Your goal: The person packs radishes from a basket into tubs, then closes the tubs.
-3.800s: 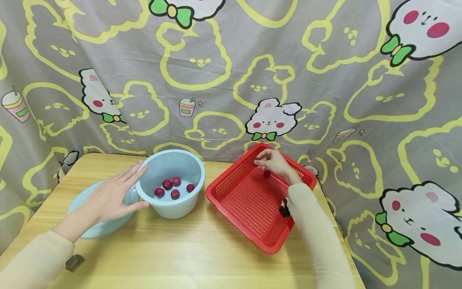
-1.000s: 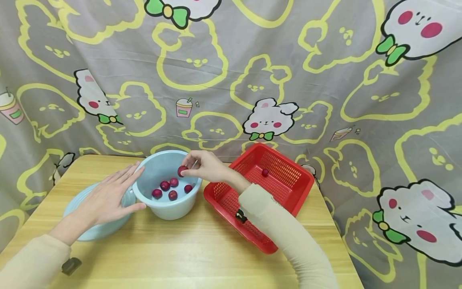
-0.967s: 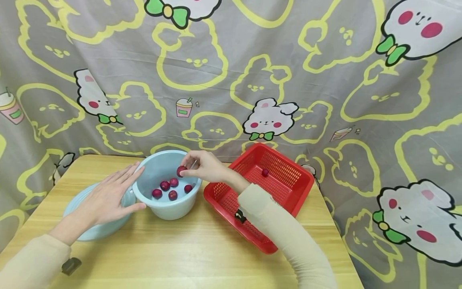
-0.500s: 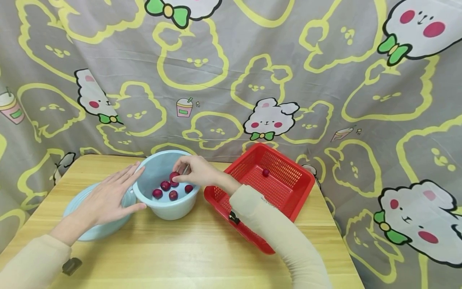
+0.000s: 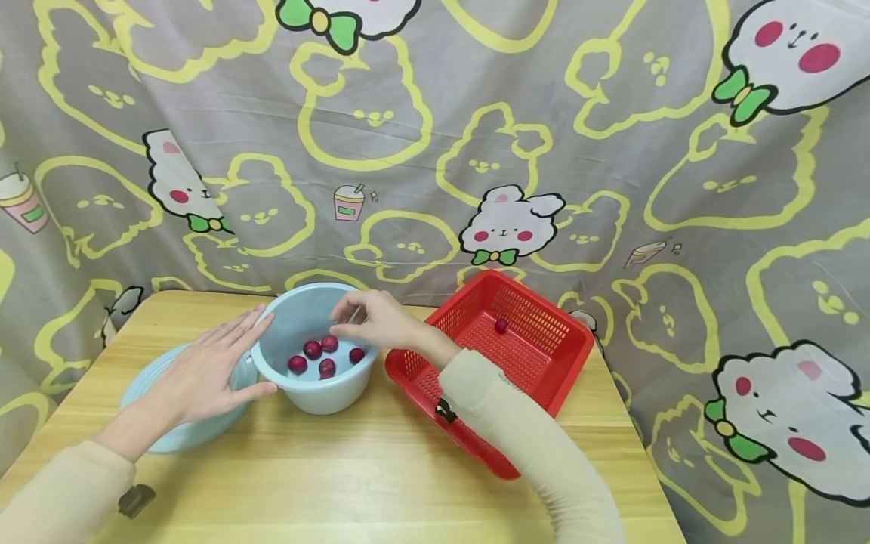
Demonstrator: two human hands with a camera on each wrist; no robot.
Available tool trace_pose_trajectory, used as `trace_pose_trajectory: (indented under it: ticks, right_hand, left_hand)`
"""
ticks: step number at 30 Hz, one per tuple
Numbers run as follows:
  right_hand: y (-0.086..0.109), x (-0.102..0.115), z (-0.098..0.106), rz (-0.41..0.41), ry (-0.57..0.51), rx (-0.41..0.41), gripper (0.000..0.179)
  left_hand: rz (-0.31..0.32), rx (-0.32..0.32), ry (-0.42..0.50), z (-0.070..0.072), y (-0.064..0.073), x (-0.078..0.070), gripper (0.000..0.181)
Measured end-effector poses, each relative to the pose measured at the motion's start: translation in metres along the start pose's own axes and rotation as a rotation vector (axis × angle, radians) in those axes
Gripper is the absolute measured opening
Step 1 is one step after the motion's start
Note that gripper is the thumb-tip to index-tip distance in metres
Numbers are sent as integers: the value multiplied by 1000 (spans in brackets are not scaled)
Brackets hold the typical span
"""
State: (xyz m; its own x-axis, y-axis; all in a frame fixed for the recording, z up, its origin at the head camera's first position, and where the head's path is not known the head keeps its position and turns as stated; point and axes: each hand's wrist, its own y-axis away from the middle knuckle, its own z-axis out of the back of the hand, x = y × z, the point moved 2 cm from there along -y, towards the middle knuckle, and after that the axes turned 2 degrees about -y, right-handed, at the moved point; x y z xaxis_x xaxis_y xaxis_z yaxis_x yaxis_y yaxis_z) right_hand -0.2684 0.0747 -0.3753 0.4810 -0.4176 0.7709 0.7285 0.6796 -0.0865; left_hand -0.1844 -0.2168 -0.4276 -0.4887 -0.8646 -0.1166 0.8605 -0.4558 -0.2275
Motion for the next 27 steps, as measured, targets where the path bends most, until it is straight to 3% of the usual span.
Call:
trace_pose_trajectory:
  ticks: [7,15,27]
  right_hand:
    - [16,-7,25,-19,-17,-114,15]
    - [32,-18,53,-78,2,-165,17]
    - [56,-65,97,-176,-16,-302,18]
  left_hand:
    - [-9,-12,3,-1,-1,0,109]
    - [-7,-7,0,0,-1,1,109]
    - [-5,-1,6,0,0,1,109]
